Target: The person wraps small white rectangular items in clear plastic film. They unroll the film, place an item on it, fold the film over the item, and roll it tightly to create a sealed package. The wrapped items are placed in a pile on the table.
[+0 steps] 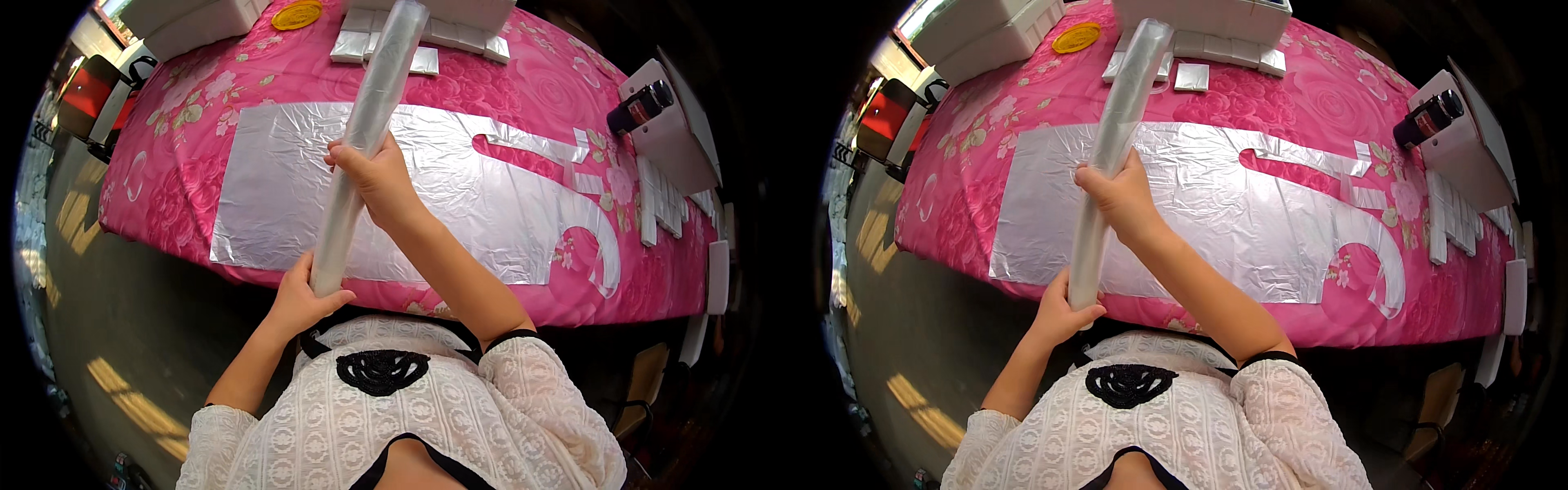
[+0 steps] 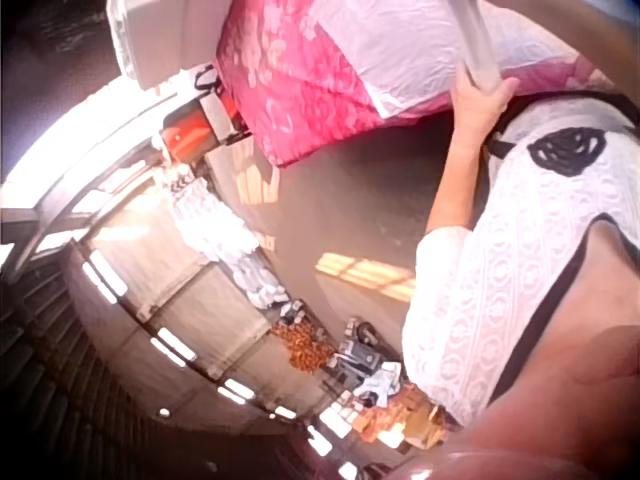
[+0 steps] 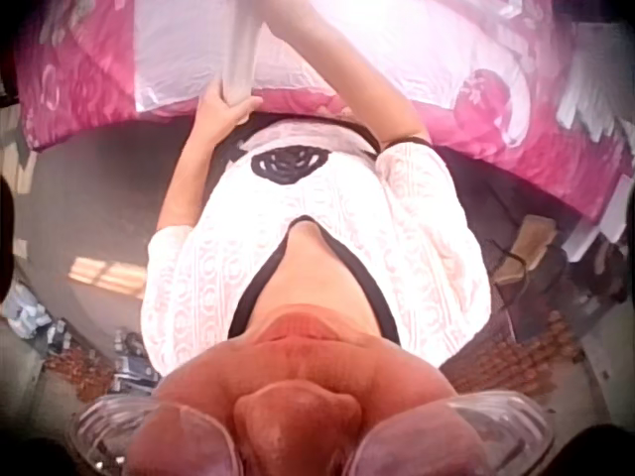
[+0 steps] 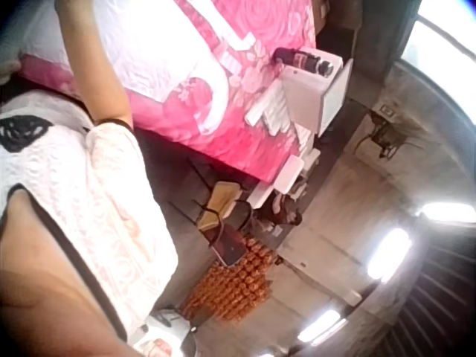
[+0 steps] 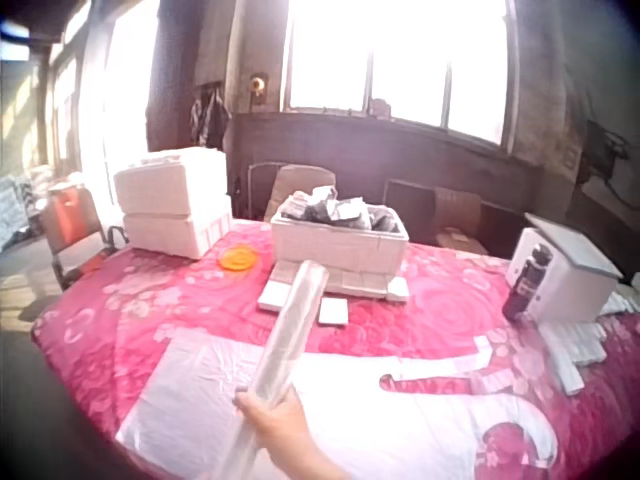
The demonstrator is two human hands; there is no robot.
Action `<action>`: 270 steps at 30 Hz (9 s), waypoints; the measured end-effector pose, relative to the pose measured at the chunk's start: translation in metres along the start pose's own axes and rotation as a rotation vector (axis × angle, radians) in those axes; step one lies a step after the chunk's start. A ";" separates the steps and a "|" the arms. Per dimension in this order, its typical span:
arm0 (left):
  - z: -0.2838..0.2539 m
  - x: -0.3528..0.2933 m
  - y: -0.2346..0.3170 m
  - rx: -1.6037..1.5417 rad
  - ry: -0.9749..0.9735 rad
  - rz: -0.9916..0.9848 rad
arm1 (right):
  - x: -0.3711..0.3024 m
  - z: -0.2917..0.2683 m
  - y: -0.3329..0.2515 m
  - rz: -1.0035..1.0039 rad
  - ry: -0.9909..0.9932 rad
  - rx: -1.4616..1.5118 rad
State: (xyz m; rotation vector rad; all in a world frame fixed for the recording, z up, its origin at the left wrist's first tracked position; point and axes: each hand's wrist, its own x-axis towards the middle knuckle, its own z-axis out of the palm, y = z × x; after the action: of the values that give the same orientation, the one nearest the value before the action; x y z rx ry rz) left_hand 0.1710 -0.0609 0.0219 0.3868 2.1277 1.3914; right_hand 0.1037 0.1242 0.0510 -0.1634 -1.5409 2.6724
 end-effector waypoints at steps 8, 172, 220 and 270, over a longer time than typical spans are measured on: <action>0.028 0.003 0.023 -0.585 -0.255 -0.184 | -0.016 -0.027 -0.014 -0.029 0.009 0.038; 0.059 0.064 -0.001 0.781 -0.634 0.952 | -0.107 -0.251 -0.067 -0.259 0.627 -1.782; 0.066 0.088 0.005 0.518 -0.127 0.750 | -0.107 -0.146 0.011 -0.484 -0.115 -1.406; 0.067 0.074 -0.006 0.686 -0.152 1.002 | -0.113 -0.147 0.006 -0.478 -0.286 -1.324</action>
State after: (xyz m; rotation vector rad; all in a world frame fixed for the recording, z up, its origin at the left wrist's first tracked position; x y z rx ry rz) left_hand 0.1520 0.0245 -0.0260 1.9496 2.2961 0.9174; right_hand 0.2330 0.2365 -0.0196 0.4894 -2.6867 1.0278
